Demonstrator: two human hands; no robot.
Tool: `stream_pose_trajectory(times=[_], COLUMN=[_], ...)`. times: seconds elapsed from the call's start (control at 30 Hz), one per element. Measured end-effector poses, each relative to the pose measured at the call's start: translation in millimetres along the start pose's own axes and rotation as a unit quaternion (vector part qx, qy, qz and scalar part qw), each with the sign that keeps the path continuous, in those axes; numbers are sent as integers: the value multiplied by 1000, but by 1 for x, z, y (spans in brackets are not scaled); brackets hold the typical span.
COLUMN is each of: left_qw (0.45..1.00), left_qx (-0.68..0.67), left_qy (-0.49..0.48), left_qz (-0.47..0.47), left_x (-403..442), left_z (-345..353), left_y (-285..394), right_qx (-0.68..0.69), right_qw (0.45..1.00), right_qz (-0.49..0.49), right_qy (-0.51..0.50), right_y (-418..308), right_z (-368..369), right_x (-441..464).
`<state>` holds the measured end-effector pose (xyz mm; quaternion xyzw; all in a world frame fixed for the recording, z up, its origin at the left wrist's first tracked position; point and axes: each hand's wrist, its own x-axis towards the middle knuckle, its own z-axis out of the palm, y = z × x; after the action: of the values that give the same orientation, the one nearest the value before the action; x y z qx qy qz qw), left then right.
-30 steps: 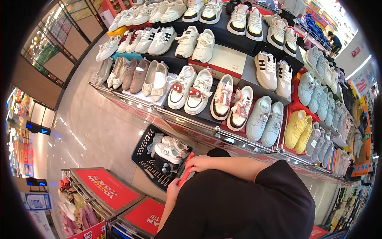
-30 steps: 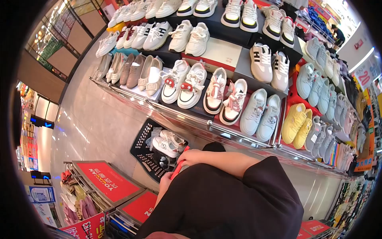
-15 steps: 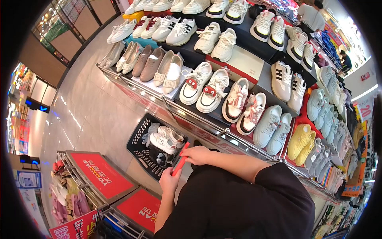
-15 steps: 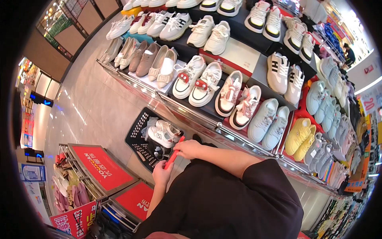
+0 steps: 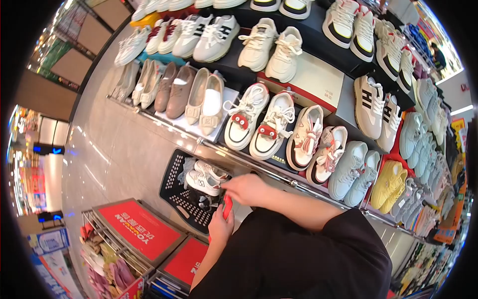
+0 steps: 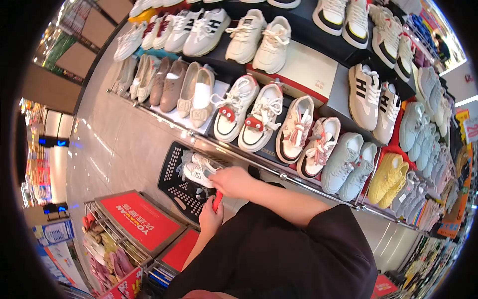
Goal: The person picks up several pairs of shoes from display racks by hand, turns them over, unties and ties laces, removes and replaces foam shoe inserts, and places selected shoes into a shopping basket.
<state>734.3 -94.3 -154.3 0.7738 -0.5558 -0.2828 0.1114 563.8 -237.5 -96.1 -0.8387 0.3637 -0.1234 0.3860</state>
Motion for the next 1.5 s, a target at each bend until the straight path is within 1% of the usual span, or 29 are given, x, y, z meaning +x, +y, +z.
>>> stream_pose_trajectory(times=[0.03, 0.07, 0.1, 0.17, 0.23, 0.27, 0.3, 0.37, 0.4, 0.43, 0.5, 0.53, 0.63, 0.67, 0.77, 0.8, 0.83, 0.9, 0.97, 1.03, 1.1, 1.17, 1.27, 1.37, 1.43, 1.5], left_qw=[1000, 1000, 999, 999, 997, 998, 998, 999, 999, 1000, 1000, 999, 999, 999, 998, 998, 998, 999, 998, 998, 998, 999, 1000, 1000, 1000, 1000], left_qx=[6, 3, 0, 2, 15, -8, -12, -11, -12, 4, 15, 19, 30, 36, 54, 46, 38, 30, 54, 47, 56, 42, 21, 15, -18, -30], left_qy=[-7, -22, -37, -35, -61, -48, -46, -32, -32, -12, 11, 15, 20, 20, 21, 30, 40, 35, 30, 30, 18, 20, 21, 10, -6, -7], left_qz=[7, -2, -10, -10, -51, -42, -30, -39, -32, -28, -19, -26, -16, -20, -9, -12, -17, -14, -17, -7, -24, -20, -10, -1, -2, 0], left_x=[4, 7, 10, 16, 23, 26, 31, 36, 38, 41, 46, 51, 62, 65, 77, 79, 79, 84, 90, 94, 97, 103, 105, 110, 113, 112], left_z=[0, 0, -1, -7, -15, -13, -15, -27, -30, -32, -36, -39, -46, -48, -52, -54, -57, -61, -58, -63, -67, -62, -68, -70, -67, -69], left_y=[-2, -5, -8, -10, -7, -17, -17, -14, -15, -15, -20, -23, -30, -34, -39, -37, -37, -42, -51, -54, -54, -65, -70, -80, -91, -99], right_qx=[-25, -42, -61, -154, -207, -247, -256, -297, -296, -299, -232, -221, -209, -185, -210, -194, -193, -174, -186, -195, -200, -212, -211, -212, -211, -176], right_qw=[998, 987, 969, 949, 920, 915, 910, 918, 925, 923, 944, 944, 943, 950, 945, 945, 945, 944, 943, 941, 940, 938, 932, 937, 940, 945], right_qz=[-3, -6, -8, 27, 43, 50, 52, 93, 116, 118, 173, 196, 213, 205, 199, 225, 225, 260, 254, 252, 254, 258, 290, 269, 257, 248], right_qy=[65, 153, 238, 273, 330, 315, 321, 246, 209, 213, 159, 147, 148, 147, 153, 136, 135, 102, 109, 111, 110, 96, 53, 67, 82, 117], right_y=[3, 8, 15, 37, 66, 84, 95, 113, 120, 123, 122, 117, 106, 106, 104, 101, 98, 91, 100, 103, 106, 108, 103, 112, 116, 115], right_z=[-25, -49, -73, -125, -161, -172, -179, -187, -188, -187, -180, -178, -175, -173, -162, -163, -164, -169, -165, -161, -161, -163, -171, -169, -166, -165], right_x=[2, 1, -2, -7, -12, -12, -10, -7, -3, 0, 6, 8, 13, 13, 19, 24, 27, 35, 41, 43, 46, 52, 60, 66, 65, 58])
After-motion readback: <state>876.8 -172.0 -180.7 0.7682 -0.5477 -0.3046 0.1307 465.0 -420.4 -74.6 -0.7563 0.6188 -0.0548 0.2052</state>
